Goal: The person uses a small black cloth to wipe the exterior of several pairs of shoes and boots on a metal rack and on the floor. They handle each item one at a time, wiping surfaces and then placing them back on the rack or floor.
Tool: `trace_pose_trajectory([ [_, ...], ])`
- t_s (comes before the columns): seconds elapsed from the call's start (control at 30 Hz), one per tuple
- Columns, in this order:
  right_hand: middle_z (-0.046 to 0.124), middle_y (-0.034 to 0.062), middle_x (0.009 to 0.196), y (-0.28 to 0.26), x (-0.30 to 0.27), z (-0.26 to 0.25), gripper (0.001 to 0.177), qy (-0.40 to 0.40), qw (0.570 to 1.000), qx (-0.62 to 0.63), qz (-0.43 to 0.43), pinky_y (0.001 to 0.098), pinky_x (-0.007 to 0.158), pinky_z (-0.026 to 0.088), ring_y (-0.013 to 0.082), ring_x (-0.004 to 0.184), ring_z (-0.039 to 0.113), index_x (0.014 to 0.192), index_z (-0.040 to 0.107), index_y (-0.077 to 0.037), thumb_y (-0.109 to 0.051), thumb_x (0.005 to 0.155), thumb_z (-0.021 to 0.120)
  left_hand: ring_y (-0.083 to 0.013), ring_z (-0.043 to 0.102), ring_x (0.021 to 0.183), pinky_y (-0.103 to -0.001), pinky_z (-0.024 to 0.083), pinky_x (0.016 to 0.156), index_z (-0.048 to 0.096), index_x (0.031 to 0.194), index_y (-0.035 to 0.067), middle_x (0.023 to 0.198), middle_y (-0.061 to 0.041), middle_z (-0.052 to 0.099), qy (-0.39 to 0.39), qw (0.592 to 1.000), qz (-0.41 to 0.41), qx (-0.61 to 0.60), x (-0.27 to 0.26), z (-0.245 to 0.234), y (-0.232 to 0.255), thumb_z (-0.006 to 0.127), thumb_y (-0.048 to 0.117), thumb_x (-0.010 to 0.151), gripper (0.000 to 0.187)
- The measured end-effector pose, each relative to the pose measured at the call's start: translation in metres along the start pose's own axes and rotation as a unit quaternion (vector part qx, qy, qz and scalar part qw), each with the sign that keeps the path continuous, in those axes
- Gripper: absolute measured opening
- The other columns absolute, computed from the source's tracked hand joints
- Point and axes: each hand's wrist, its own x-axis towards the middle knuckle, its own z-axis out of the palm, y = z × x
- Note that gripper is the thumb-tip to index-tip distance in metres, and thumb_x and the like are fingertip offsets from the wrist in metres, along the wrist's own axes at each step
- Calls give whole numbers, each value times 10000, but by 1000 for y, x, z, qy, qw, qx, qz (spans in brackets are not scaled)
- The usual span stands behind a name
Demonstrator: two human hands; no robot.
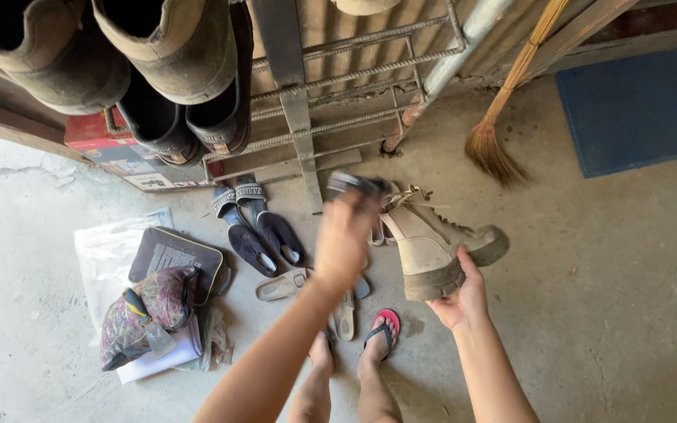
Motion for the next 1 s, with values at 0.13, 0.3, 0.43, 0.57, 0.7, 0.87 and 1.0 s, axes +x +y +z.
trace_pose_trajectory([
  [0.13,672,76,1278,6,-6,6,615,-57,996,30,56,503,937,495,280,1155,607,1314,624,-157,-630,943,497,-344,561,1142,-469,495,951,650,1272,149,1327,-112,596,-212,936,237,-148,-20,-16,22,624,73,908,372],
  [0.3,682,194,1194,5,-13,4,676,-165,972,135,100,513,882,543,339,1045,661,1288,640,-60,-622,943,492,-422,511,1146,-453,493,946,561,1452,82,1383,-224,506,27,973,-230,9,36,-20,-12,536,-76,738,733],
  [0.43,669,220,1254,13,-1,-2,519,-277,924,229,130,522,942,542,378,1099,662,1329,605,-9,-449,1085,480,-374,533,1220,-446,477,1057,613,1385,147,1399,-147,537,-73,989,66,-114,-5,-13,32,539,-59,798,627],
  [0.57,684,202,1216,16,-11,0,592,-244,948,173,105,468,928,545,350,1074,662,1321,579,-39,-477,923,608,-361,563,1225,-428,466,1026,665,1284,142,1329,-84,597,-227,963,-114,-92,-36,-9,-14,664,8,892,414],
  [0.7,607,256,1150,9,-15,-3,871,-308,896,223,227,462,978,551,373,1058,631,1392,419,154,-503,876,668,-417,538,1223,-418,453,1063,669,1346,122,1348,-183,557,-84,960,-257,-76,-31,-15,-35,581,-89,740,647],
  [0.87,615,225,1152,21,-22,4,914,-418,852,187,254,508,924,584,352,1047,650,1398,404,112,-570,858,683,-397,550,1295,-404,445,1109,647,1379,86,1371,-210,532,-84,941,-129,-302,30,-40,7,784,155,812,587],
  [1.0,654,251,1070,19,-24,4,892,-385,909,19,156,485,692,620,346,895,705,1372,457,137,-592,888,629,-393,554,1278,-431,458,1060,666,1316,156,1373,-189,533,-206,930,-20,-305,75,-65,36,901,417,673,734],
])
